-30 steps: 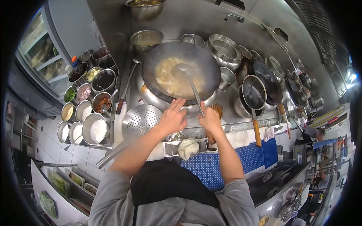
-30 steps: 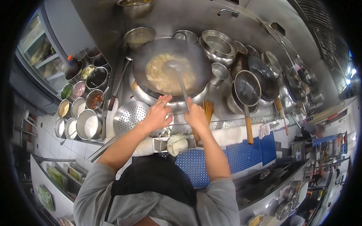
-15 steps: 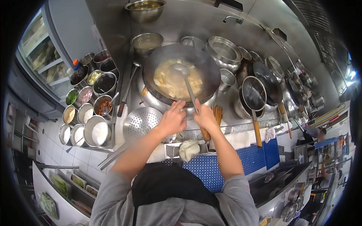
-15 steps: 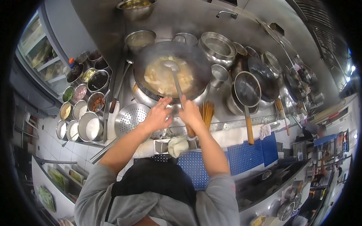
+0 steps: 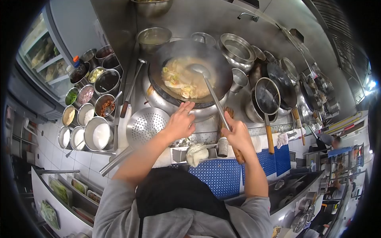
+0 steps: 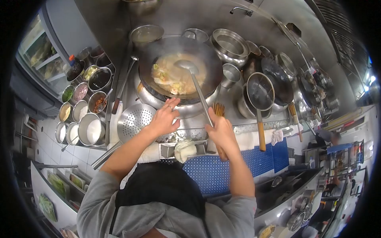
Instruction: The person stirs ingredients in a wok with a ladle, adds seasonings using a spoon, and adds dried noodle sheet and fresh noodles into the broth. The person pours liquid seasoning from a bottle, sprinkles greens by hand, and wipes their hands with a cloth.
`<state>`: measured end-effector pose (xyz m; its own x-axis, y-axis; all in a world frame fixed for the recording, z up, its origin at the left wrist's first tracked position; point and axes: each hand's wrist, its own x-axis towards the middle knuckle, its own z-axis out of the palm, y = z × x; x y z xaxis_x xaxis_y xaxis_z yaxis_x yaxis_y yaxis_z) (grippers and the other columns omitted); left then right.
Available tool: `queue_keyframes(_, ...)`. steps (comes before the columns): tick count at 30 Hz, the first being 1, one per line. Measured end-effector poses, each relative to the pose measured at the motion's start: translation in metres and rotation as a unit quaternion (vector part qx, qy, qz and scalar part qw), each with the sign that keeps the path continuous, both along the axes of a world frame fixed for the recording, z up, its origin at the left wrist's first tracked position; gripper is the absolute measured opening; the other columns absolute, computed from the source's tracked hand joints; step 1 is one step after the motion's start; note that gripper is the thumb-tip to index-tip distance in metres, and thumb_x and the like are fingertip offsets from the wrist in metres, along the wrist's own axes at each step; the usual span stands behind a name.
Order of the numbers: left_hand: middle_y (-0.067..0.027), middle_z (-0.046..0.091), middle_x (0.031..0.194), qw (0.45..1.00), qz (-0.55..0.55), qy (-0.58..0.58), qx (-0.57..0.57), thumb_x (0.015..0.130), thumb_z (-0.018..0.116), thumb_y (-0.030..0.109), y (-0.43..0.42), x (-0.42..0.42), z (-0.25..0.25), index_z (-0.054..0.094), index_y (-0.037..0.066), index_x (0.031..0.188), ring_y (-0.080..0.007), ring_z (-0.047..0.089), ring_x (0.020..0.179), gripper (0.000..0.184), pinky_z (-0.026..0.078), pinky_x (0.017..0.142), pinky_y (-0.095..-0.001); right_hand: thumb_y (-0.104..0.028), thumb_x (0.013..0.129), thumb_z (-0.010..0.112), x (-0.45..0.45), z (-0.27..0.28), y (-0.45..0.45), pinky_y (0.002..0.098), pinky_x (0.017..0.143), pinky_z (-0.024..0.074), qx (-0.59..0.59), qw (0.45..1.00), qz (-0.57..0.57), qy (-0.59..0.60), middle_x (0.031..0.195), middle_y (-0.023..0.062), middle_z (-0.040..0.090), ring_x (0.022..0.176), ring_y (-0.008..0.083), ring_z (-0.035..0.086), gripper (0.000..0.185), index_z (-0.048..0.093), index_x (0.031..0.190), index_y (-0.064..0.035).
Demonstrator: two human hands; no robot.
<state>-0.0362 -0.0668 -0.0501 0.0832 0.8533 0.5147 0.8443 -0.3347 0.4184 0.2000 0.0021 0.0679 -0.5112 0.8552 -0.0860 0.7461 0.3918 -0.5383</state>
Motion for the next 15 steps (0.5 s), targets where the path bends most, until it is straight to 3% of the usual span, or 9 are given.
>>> queue_keyframes(2,-0.0332,0.049,0.142,1.000,-0.004,0.006,-0.005,0.075,0.069,0.015,-0.001,0.000,0.001,0.069,-0.005,0.090,-0.0463,0.043,0.138,0.025,0.032,0.120,-0.0507,-0.014,0.080,0.069,0.009,-0.017,0.001,0.0415,0.080,0.0510,0.026,0.999,0.020,-0.004,0.084,0.0323,0.064,0.082,0.0402,0.070,0.063,0.055,0.139,-0.0006)
queue_keyframes(5,-0.0327,0.048,0.142,1.000,0.005,0.002,0.004,0.076,0.069,0.017,-0.002,0.002,0.000,0.070,-0.003,0.089,-0.0459,0.043,0.138,0.024,0.034,0.118,-0.0489,-0.010,0.081,0.067,-0.007,-0.030,0.009,0.0446,0.083,0.0504,0.013,1.000,-0.005,-0.021,0.085,0.0322,0.064,0.085,0.0442,0.067,0.063,0.053,0.141,-0.0001)
queue_keyframes(8,-0.0287,0.053,0.139,0.996,0.001,-0.086,-0.010,0.078,0.070,0.018,-0.022,0.004,0.011,0.071,0.000,0.085,-0.0446,0.044,0.137,0.020,0.041,0.113,-0.0472,-0.011,0.082,0.069,-0.004,-0.013,-0.009,0.0424,0.078,0.0520,-0.005,1.000,-0.005,0.009,0.079,0.0271,0.064,0.074,0.0351,0.068,0.065,0.051,0.143,0.0005)
queue_keyframes(11,-0.0234,0.064,0.129,0.991,-0.031,-0.118,-0.054,0.081,0.072,0.017,-0.050,0.002,0.004,0.068,0.000,0.075,-0.0418,0.059,0.122,0.019,0.049,0.101,-0.0446,-0.005,0.084,0.069,0.028,0.016,-0.032,0.0357,0.063,0.0527,-0.139,0.987,0.000,0.080,0.074,0.0153,0.064,0.062,0.0196,0.064,0.066,0.049,0.146,-0.0020)
queue_keyframes(15,-0.0177,0.071,0.105,0.975,-0.031,-0.157,-0.153,0.082,0.072,0.015,-0.070,0.006,0.012,0.067,0.000,0.073,-0.0339,0.069,0.095,0.018,0.055,0.085,-0.0423,0.007,0.086,0.064,0.047,0.044,-0.050,0.0216,0.043,0.0404,-0.362,0.906,-0.061,0.213,0.071,0.0001,0.058,0.055,0.0049,0.053,0.065,0.049,0.148,-0.0049)
